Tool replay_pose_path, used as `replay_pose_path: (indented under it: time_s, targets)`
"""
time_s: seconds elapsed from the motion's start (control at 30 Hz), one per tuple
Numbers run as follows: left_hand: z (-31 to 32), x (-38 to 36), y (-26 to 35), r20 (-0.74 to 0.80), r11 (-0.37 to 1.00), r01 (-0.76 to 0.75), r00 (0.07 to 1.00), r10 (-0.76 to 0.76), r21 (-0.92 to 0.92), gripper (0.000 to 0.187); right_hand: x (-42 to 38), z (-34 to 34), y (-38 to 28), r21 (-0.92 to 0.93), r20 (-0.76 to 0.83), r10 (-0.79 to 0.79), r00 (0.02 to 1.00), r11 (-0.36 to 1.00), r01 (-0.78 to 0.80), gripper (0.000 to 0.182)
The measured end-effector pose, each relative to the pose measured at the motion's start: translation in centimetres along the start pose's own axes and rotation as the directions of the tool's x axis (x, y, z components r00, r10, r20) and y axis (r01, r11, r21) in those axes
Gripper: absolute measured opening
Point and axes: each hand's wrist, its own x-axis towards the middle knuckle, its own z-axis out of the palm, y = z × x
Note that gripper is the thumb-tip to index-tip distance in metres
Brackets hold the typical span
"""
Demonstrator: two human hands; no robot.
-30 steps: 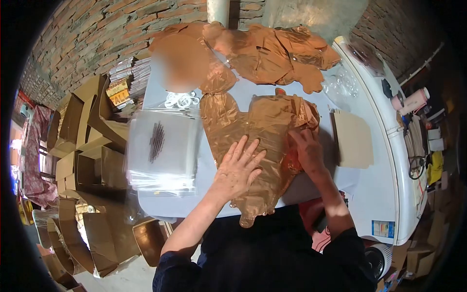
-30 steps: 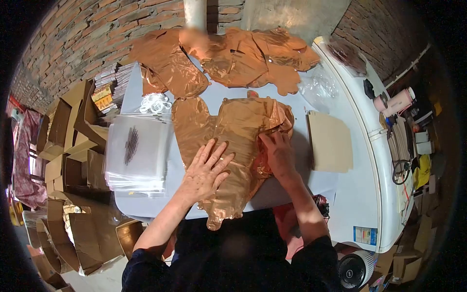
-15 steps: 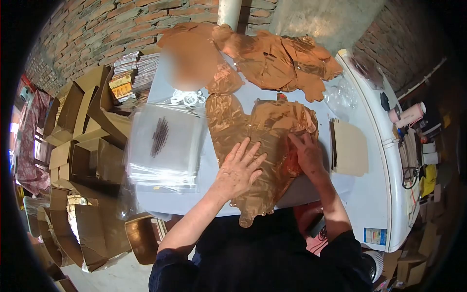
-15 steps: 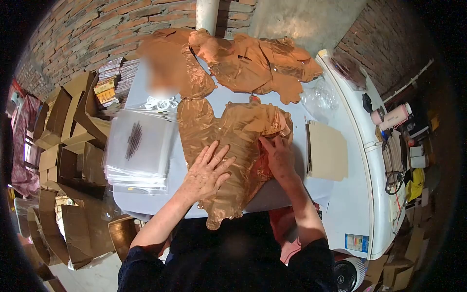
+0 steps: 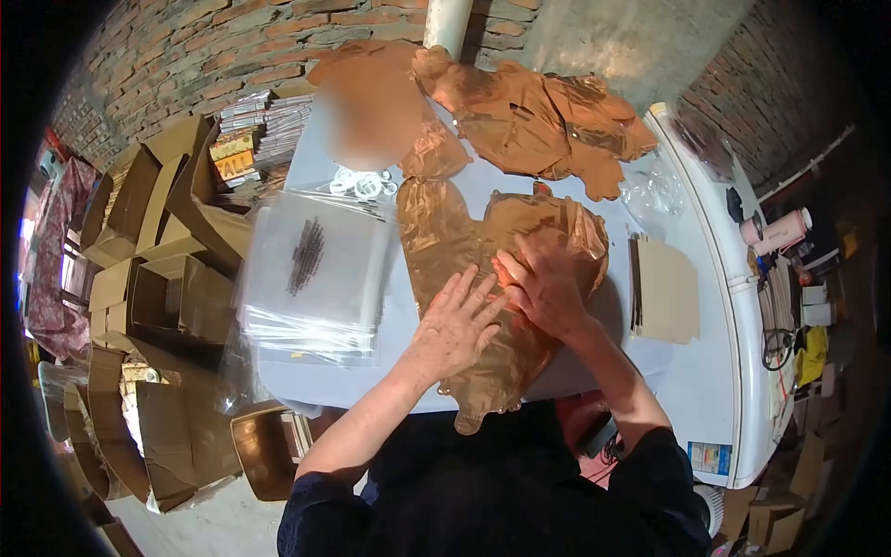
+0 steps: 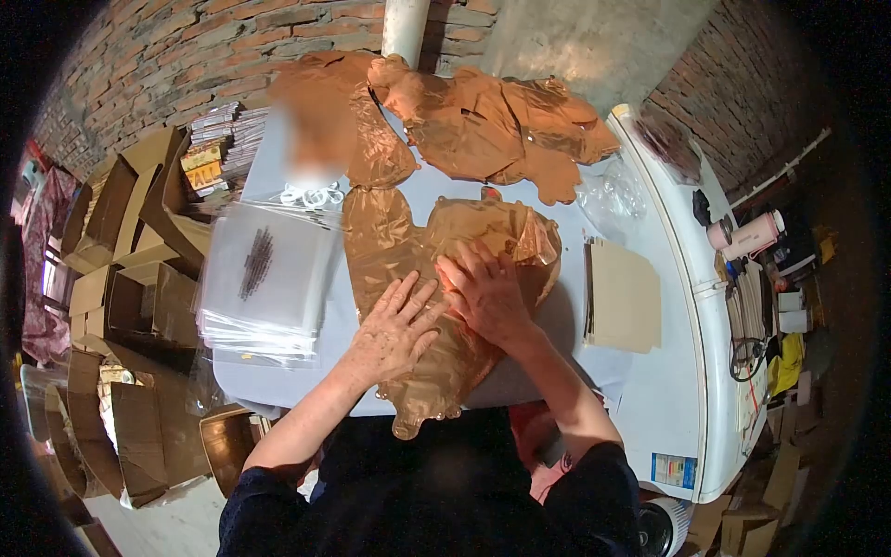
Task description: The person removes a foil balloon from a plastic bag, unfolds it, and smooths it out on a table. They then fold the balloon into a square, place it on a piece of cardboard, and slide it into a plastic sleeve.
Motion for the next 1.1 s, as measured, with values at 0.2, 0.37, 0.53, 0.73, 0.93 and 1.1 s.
replay_pose_path:
  time_s: [0.2,0.37,0.53,0.73,0.93,1.1]
  targets:
    - [-0.1,0.0,0.0,-0.025,0.999,0.02,0.999,-0.021,-0.046,0.056,-0.1,2.0,0.9,-0.057,0.035,0.035,0.999,0.998,-0.033,0.063]
    - [-0.6,0.1,0.0,-0.037,0.993,0.022,0.999,-0.027,-0.113,0.057,-0.3,2.1,0.2,-0.111,0.053,0.105,0.993,0.989,-0.099,0.065]
    - [-0.6,0.0,-0.1,-0.036,0.995,0.012,0.999,-0.016,-0.103,0.059,-0.4,2.0,-0.2,-0.132,0.065,0.155,0.986,0.981,-0.146,0.067]
    - [-0.5,0.0,0.1,-0.03,0.999,0.011,0.999,-0.013,-0.052,0.058,0.3,2.4,1.3,-0.174,-0.064,0.091,0.994,0.98,-0.101,0.065]
    - [-0.4,0.0,0.0,-0.039,0.998,0.006,0.999,-0.008,-0.056,0.057,2.3,2.8,2.0,-0.131,0.046,0.211,0.976,0.97,-0.203,0.063]
    - [-0.3,0.0,0.0,-0.059,0.998,0.0,0.998,-0.004,-0.064,0.056,3.3,2.8,3.1,-0.091,0.109,0.241,0.964,0.968,-0.232,0.051]
